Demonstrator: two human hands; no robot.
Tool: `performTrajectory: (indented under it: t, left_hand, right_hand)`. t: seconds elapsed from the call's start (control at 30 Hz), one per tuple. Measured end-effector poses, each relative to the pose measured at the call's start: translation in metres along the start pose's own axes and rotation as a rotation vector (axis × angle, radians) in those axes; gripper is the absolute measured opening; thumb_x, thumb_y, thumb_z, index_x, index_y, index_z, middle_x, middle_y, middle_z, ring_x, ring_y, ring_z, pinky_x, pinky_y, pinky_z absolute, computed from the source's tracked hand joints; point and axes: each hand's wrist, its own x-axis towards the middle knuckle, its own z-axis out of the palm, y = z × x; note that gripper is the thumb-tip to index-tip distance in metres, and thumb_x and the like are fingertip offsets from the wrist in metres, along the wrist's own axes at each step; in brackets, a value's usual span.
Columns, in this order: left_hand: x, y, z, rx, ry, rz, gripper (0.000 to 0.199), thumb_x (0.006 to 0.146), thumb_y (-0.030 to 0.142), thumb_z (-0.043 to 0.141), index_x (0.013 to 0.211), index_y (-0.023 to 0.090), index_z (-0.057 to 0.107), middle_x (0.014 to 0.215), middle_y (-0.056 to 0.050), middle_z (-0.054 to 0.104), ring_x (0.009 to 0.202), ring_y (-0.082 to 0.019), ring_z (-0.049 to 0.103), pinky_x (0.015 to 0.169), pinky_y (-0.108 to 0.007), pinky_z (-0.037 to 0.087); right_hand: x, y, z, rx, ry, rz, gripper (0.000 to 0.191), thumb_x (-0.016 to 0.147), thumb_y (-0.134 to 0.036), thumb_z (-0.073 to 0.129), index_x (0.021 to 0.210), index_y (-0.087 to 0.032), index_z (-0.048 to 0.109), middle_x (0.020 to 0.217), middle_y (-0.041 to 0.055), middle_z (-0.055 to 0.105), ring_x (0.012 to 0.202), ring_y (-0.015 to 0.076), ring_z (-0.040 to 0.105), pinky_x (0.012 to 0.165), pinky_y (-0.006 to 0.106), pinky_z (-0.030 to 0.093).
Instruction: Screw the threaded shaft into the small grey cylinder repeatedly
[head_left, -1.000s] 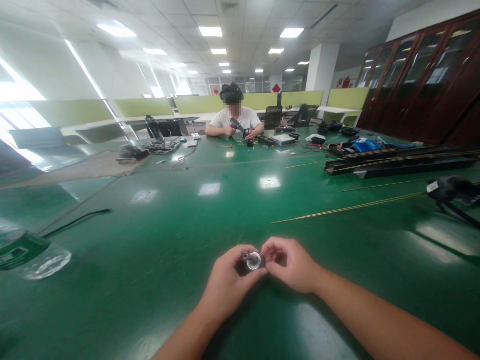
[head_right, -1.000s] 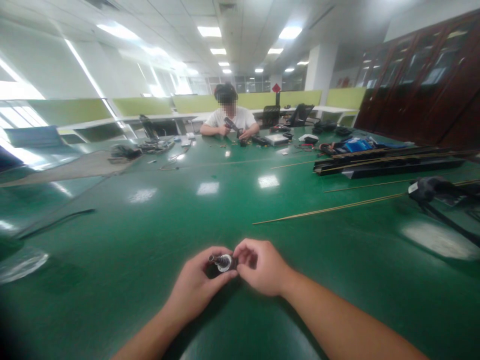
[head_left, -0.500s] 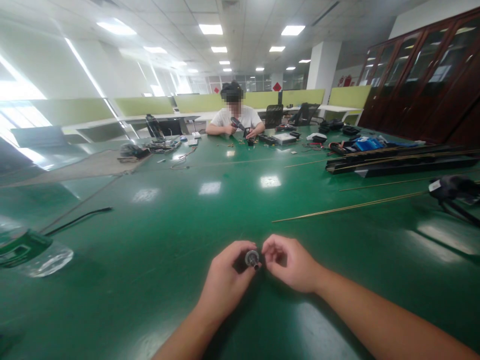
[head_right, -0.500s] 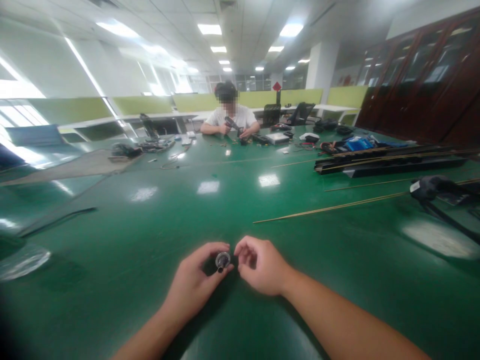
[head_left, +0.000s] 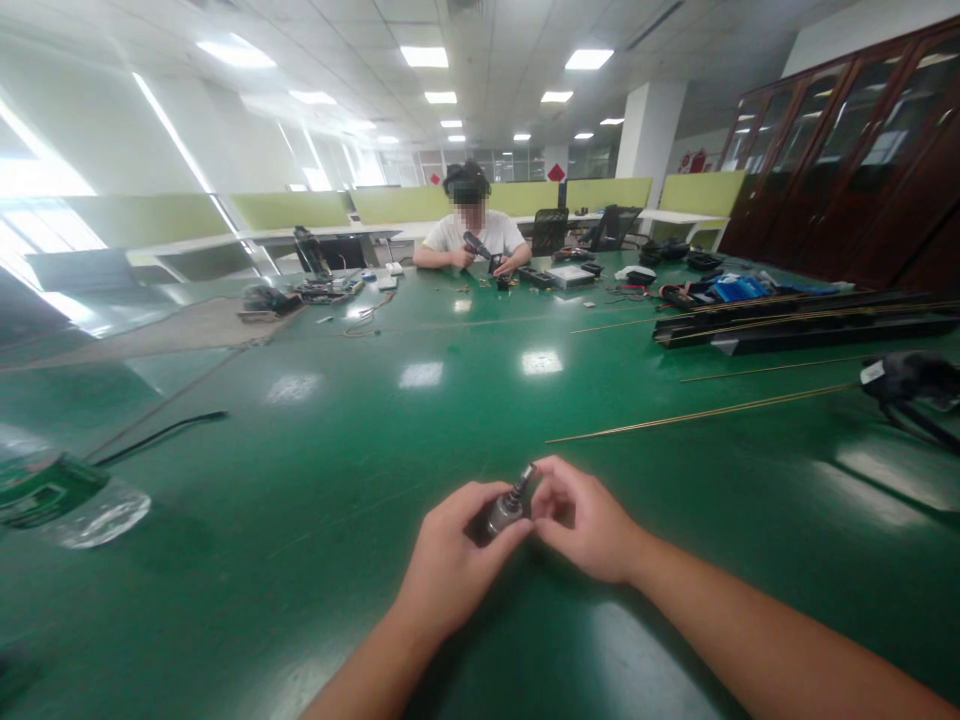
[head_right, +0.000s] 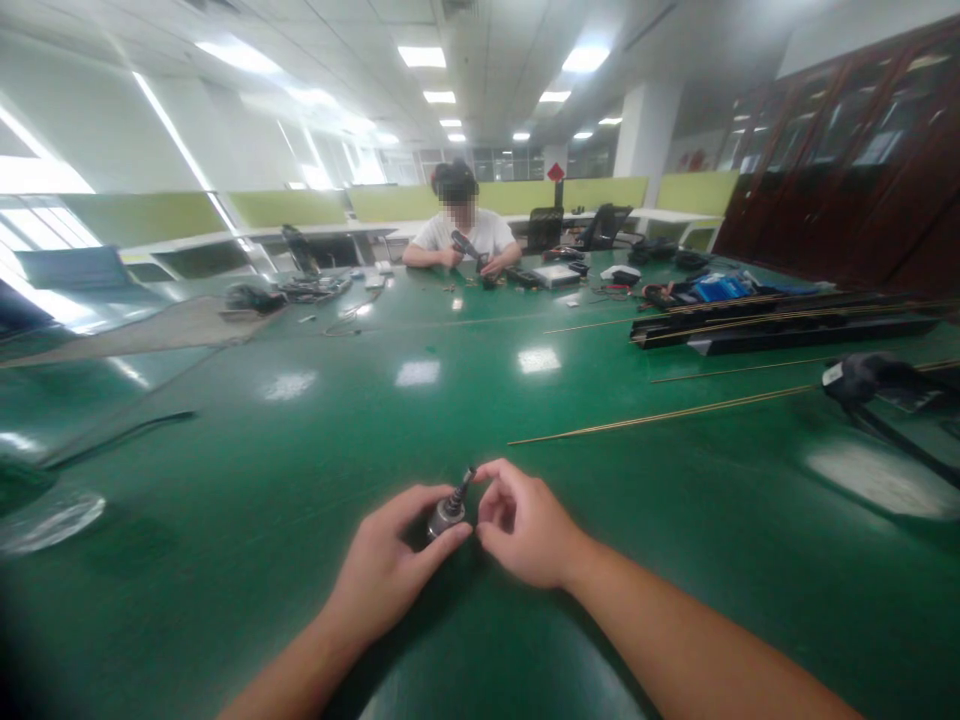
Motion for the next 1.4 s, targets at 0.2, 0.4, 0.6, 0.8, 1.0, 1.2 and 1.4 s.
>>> performTrajectory:
  t: [0.2,0.4,0.6,0.8,1.0,1.2,1.4]
  left_hand:
    - [0.001,-0.003,-0.002,0.016,-0.018,0.055,0.026,0.084,0.025,0.073,0.109,0.029,0.069,0.098,0.001,0.067,0.09,-0.016,0.062,0.08,-0.027,0.047]
    - [0.002,-0.011,-0.002,0.038,0.013,0.093,0.034,0.081,0.017,0.075,0.112,0.029,0.069,0.102,0.0,0.066,0.093,-0.016,0.062,0.082,-0.026,0.048]
    - [0.0,-0.008,0.0,0.011,0.032,0.059,0.025,0.079,0.017,0.075,0.101,0.025,0.065,0.095,0.001,0.067,0.086,-0.016,0.061,0.077,-0.026,0.047]
    - [0.0,-0.006,0.0,-0.001,0.026,0.083,0.022,0.081,0.017,0.072,0.1,0.026,0.066,0.097,0.001,0.068,0.088,-0.016,0.062,0.079,-0.026,0.047]
    - [-0.001,-0.009,0.001,0.008,0.009,0.044,0.022,0.081,0.019,0.073,0.101,0.026,0.067,0.096,0.002,0.07,0.087,-0.015,0.064,0.078,-0.026,0.048]
    - [0.0,-0.007,0.002,0.026,0.016,0.032,0.022,0.08,0.02,0.073,0.101,0.026,0.068,0.096,0.002,0.07,0.087,-0.015,0.064,0.078,-0.026,0.049]
    - [0.0,-0.006,0.002,0.018,0.003,0.034,0.019,0.08,0.019,0.07,0.098,0.024,0.069,0.093,-0.001,0.07,0.083,-0.017,0.064,0.074,-0.027,0.049]
  right_hand:
    - [0.0,-0.002,0.001,0.028,0.012,0.007,0.049,0.077,-0.006,0.062,0.122,-0.022,0.05,0.088,0.0003,0.064,0.074,0.0152,0.062,0.07,0.028,0.051]
    - [-0.001,-0.005,0.0,-0.023,0.023,0.012,0.046,0.074,-0.006,0.064,0.117,-0.022,0.055,0.093,0.001,0.063,0.071,0.0135,0.062,0.067,0.026,0.05]
    - [0.0,-0.009,-0.002,-0.102,0.028,-0.011,0.037,0.073,-0.008,0.068,0.108,-0.021,0.062,0.09,0.0012,0.067,0.076,0.0162,0.064,0.071,0.028,0.051]
    - [0.001,-0.008,-0.001,-0.117,0.044,-0.03,0.034,0.073,-0.008,0.067,0.104,-0.02,0.065,0.091,0.0022,0.069,0.079,0.0177,0.065,0.072,0.028,0.052]
    - [0.001,-0.01,-0.001,-0.112,0.068,-0.052,0.03,0.072,-0.007,0.067,0.1,-0.018,0.068,0.09,0.0032,0.069,0.08,0.0177,0.066,0.073,0.028,0.052]
    - [0.002,-0.012,-0.002,-0.133,0.061,-0.074,0.02,0.074,-0.009,0.069,0.092,-0.017,0.073,0.086,0.0035,0.068,0.076,0.0164,0.064,0.068,0.026,0.05]
    - [0.003,-0.015,-0.003,-0.145,0.043,-0.053,0.015,0.073,-0.01,0.07,0.087,-0.017,0.073,0.082,0.0025,0.067,0.072,0.0152,0.062,0.066,0.025,0.049]
